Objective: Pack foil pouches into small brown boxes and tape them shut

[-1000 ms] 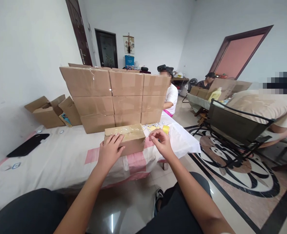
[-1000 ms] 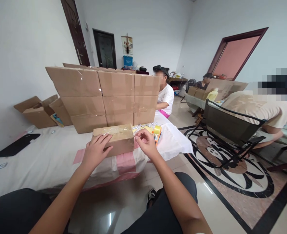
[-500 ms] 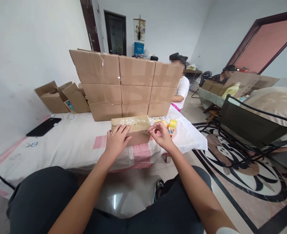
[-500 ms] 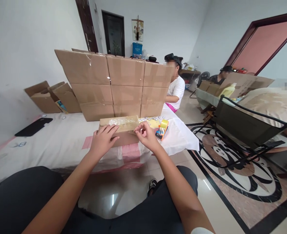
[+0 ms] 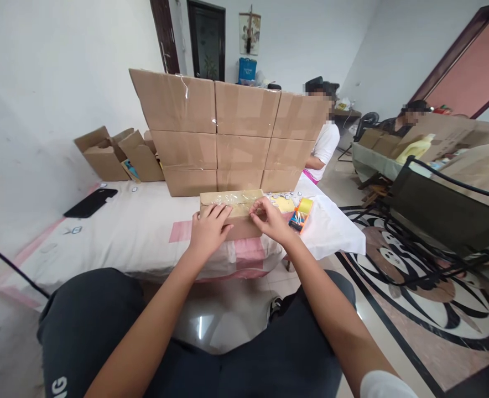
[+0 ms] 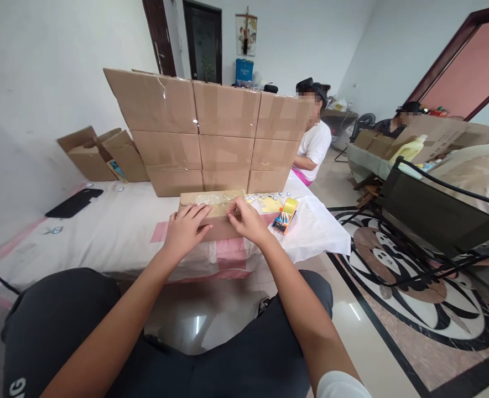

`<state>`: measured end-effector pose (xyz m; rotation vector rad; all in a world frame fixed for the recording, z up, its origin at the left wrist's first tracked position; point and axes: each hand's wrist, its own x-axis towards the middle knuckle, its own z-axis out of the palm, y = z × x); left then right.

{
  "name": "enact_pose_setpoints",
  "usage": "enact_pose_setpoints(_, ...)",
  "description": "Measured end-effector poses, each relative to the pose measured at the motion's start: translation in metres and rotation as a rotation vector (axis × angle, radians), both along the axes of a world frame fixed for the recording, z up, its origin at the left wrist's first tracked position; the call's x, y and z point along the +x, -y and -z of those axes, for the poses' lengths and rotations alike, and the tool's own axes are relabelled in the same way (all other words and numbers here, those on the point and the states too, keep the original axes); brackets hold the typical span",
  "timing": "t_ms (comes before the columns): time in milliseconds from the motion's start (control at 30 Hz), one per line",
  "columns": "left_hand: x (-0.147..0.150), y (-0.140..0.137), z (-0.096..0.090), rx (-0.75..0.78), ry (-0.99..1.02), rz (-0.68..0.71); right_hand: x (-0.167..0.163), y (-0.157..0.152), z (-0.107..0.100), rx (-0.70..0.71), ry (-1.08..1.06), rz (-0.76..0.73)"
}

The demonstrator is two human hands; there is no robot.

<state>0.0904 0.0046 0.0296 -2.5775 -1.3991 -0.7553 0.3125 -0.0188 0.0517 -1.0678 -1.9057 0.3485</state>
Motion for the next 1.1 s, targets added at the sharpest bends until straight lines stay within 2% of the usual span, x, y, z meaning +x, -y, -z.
enact_pose_setpoints(400,0.000,-0.002,0.003,0.018,0.061,0.025,-0.003,-0.002,-0.003,0.046,0.095,0.026)
enact_pose_setpoints(800,0.002,-0.001,0.002,0.022,0.063,0.005,-0.023,-0.007,0.004,0.133,0.113,0.006)
enact_pose_setpoints(933,0.005,-0.001,0.003,0.006,0.153,-0.015,-0.029,-0.009,0.004,0.152,0.107,0.009)
enact_pose_setpoints(1100,0.007,-0.005,0.004,-0.059,0.398,-0.001,-0.038,-0.012,0.003,0.124,0.086,-0.008)
